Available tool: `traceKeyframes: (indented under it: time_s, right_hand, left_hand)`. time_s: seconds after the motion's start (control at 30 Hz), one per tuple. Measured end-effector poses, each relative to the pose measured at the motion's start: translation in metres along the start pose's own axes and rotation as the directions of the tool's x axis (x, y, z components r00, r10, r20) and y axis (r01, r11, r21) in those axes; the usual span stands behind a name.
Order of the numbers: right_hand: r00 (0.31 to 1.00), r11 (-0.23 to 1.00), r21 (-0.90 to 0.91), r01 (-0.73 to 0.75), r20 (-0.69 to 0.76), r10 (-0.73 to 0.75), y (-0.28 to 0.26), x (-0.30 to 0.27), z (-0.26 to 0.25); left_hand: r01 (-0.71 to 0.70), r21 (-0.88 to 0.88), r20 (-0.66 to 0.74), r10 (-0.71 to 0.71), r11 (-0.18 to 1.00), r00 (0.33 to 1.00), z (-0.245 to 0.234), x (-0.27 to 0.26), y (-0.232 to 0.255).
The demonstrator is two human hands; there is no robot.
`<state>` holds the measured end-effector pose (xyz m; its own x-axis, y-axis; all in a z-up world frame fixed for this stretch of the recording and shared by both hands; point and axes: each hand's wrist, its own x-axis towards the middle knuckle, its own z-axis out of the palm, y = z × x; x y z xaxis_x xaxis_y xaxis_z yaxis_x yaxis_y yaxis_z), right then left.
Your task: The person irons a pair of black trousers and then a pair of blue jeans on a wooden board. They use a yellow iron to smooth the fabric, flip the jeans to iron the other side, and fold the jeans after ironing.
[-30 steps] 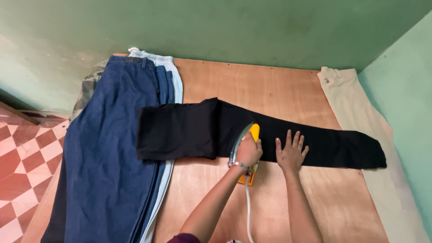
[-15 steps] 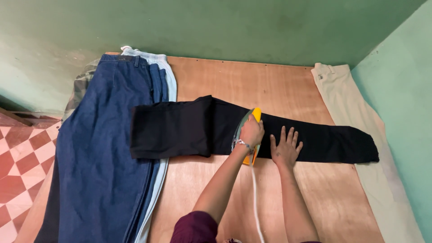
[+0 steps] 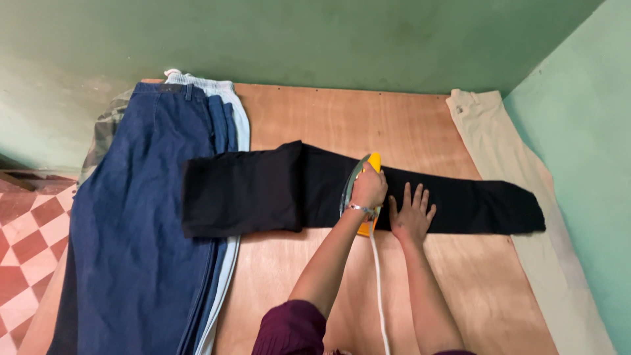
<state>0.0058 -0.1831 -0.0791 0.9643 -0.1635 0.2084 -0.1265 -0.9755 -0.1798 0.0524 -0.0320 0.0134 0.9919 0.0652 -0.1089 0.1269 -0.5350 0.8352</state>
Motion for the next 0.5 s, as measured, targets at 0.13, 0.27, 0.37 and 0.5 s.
traceKeyframes:
  time_s: [0.13, 0.27, 0.37, 0.5]
  right_hand:
    - [1.0, 1.0, 0.008, -0.011, 0.021, 0.01, 0.001, 0.0, 0.004]
    - [1.0, 0.999, 0.042, -0.003, 0.02, 0.002, 0.005, 0.003, 0.008]
    - [1.0, 0.998, 0.056, -0.009, 0.026, 0.008, 0.005, 0.003, 0.01]
    - [0.999, 0.995, 0.102, -0.002, 0.039, -0.002, 0.003, 0.003, -0.002]
  left_hand:
    - [0.021, 0.008, -0.025, -0.021, 1.0, 0.999, -0.002, -0.014, 0.001]
    - [0.089, -0.009, 0.045, -0.088, 0.996, 0.995, -0.015, -0.047, -0.001]
    - [0.073, 0.032, 0.041, -0.074, 0.997, 0.996, -0.034, -0.072, -0.003]
    - [0.023, 0.21, 0.092, -0.043, 0.978, 0.995, -0.073, -0.113, -0.021]
